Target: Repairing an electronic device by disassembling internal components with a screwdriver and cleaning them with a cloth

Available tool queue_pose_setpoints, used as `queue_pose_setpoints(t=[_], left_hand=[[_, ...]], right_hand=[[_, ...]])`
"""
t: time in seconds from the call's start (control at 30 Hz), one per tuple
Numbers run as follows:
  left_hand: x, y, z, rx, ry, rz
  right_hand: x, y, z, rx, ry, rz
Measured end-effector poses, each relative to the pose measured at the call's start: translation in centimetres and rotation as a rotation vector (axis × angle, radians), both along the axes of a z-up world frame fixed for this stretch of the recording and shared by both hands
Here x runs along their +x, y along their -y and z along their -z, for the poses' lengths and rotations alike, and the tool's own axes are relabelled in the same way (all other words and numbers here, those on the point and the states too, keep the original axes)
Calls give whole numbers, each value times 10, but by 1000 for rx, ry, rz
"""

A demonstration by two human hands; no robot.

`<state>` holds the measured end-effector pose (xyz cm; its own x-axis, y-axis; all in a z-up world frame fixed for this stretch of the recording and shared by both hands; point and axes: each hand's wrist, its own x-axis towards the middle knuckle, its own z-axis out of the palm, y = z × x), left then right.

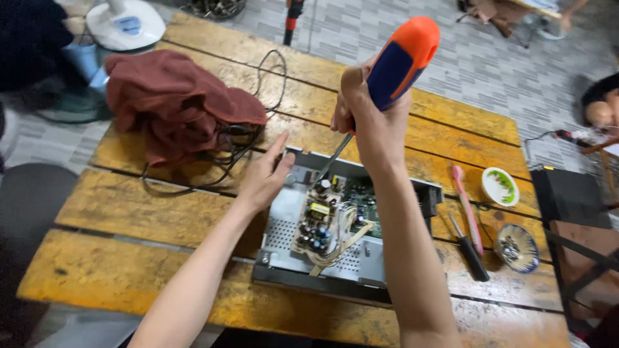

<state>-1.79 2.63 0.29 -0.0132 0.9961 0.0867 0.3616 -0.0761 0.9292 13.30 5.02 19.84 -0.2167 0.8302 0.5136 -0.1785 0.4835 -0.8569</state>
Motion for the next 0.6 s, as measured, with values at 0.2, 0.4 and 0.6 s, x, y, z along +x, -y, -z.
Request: queue_pose_setpoints(t=[0.2, 0.4, 0.6], left_hand=[[8, 2, 3, -27, 115, 103], [8, 2, 5, 38, 158, 83], [0, 16, -35, -206, 220, 86]], right_hand=[[24, -14, -23, 38, 327, -428], [-11, 2, -17, -38, 86, -304], [-37, 31, 3, 352, 224, 278]])
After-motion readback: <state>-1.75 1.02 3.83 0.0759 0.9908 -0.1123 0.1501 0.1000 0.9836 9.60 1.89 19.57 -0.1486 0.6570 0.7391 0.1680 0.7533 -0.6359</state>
